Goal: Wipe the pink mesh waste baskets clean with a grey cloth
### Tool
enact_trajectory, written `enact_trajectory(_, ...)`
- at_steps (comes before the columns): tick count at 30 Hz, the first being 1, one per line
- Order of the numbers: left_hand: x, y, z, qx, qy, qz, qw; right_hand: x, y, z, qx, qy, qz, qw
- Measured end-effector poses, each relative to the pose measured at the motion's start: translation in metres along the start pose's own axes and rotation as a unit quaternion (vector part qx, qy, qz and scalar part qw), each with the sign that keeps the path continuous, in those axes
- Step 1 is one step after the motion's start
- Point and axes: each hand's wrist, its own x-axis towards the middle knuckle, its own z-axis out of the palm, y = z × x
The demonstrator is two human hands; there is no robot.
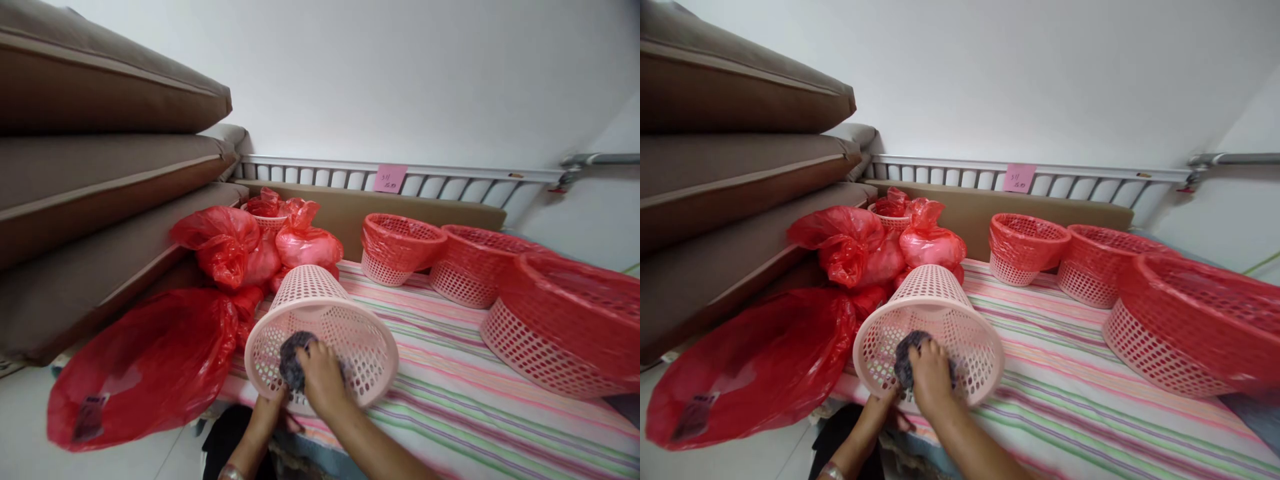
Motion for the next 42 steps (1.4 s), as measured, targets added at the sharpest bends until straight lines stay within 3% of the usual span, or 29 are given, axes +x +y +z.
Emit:
enact_trajectory(3, 0.007, -0.001, -0.001, -0.006, 0.010, 0.025, 1.000, -0.007, -0.013, 0.029, 0.115, -0.003, -0.039, 0.993)
enact_trajectory(7, 0.011, -0.005, 0.000, -0.015, 0.025, 0.014, 0.999, 0.009, -0.006, 0.045, 0.320, 0.007, 0.042, 0.947)
enact_trajectory(9, 0.013, -0.004, 0.001, -0.021, 0.027, 0.004, 0.999, 0.020, 0.000, 0.050, 0.359, 0.000, 0.082, 0.930)
enact_trajectory(14, 0.022, 0.007, 0.002, -0.038, 0.029, -0.037, 0.998, 0.029, -0.007, 0.064, 0.279, 0.052, 0.061, 0.957)
enact_trajectory(20, 0.007, 0.008, 0.001, -0.056, -0.018, -0.078, 0.995, 0.045, -0.014, 0.068, 0.232, -0.018, 0.059, 0.971)
enact_trajectory(23, -0.007, 0.009, 0.004, -0.064, -0.058, -0.101, 0.991, 0.048, -0.012, 0.067, 0.236, -0.013, 0.082, 0.968)
enact_trajectory(27, -0.020, 0.007, 0.014, -0.074, -0.107, -0.129, 0.983, 0.034, -0.006, 0.052, 0.230, 0.023, 0.083, 0.969)
enact_trajectory(31, -0.031, -0.008, 0.033, -0.108, -0.161, -0.149, 0.970, 0.011, 0.014, 0.032, 0.136, 0.088, 0.095, 0.982)
enact_trajectory(36, -0.039, -0.025, 0.055, -0.114, -0.191, -0.177, 0.959, -0.019, 0.046, 0.046, 0.063, 0.049, 0.141, 0.987)
enact_trajectory(39, -0.030, -0.014, 0.041, -0.027, -0.155, -0.147, 0.977, -0.029, 0.055, 0.059, 0.067, 0.038, 0.144, 0.987)
enact_trajectory(42, -0.015, 0.005, 0.010, 0.022, -0.021, 0.005, 1.000, -0.031, 0.051, 0.063, 0.063, 0.039, 0.136, 0.988)
